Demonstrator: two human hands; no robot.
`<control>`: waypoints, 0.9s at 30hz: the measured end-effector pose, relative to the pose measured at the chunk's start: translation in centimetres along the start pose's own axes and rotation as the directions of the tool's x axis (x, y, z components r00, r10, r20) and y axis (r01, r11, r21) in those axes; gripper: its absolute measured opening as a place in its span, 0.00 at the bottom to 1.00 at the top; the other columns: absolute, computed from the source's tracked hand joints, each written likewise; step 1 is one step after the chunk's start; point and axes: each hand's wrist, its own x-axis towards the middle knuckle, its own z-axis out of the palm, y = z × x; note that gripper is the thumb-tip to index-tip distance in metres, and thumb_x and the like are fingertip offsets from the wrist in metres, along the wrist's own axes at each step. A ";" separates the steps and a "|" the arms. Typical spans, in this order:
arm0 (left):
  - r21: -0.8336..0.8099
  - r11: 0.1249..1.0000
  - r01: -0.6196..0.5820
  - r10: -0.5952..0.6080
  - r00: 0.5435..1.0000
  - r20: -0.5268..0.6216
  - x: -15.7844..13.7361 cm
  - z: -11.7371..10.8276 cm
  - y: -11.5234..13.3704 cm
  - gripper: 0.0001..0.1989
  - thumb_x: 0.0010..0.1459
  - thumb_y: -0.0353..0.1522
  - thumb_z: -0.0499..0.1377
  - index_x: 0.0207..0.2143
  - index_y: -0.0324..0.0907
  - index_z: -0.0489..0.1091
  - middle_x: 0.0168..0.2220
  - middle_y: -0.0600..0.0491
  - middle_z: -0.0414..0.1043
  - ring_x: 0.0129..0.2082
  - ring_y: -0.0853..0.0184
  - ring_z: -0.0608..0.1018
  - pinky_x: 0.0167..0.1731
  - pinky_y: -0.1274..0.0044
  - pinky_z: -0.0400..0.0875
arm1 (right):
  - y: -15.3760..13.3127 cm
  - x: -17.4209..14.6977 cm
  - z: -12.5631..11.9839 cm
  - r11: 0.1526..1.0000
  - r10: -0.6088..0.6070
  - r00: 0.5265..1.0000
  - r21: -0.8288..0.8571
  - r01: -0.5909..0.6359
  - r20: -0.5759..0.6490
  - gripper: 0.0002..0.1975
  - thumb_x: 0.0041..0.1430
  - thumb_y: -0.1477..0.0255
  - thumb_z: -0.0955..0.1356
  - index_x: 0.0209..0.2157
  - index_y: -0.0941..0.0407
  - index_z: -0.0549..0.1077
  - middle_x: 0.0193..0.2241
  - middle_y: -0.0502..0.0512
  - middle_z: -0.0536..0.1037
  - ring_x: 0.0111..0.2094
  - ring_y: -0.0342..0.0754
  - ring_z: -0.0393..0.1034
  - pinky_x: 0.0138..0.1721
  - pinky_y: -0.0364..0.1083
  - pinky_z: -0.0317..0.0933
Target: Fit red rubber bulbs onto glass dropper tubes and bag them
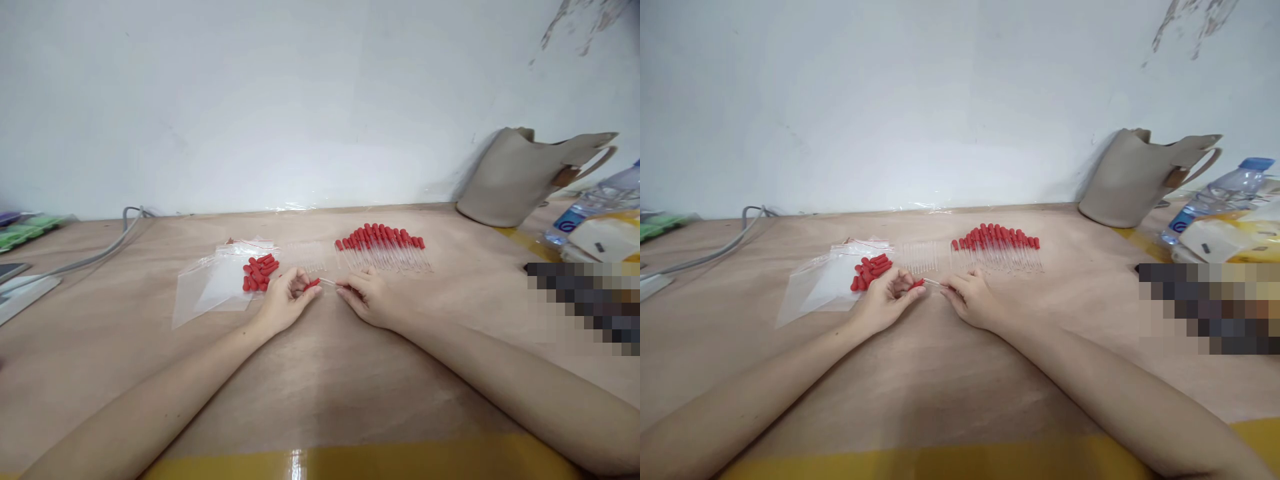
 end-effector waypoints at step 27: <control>0.229 0.909 -0.349 0.299 0.927 0.229 -0.5 -0.4 -0.6 0.09 0.57 0.34 0.55 0.34 0.40 0.74 0.28 0.53 0.76 0.25 0.70 0.75 0.27 0.80 0.67 | 0.1 -0.1 -1.7 0.985 -0.060 0.982 -0.152 0.088 0.176 0.12 0.61 0.72 0.60 0.33 0.56 0.74 0.27 0.52 0.76 0.27 0.42 0.64 0.35 0.47 0.47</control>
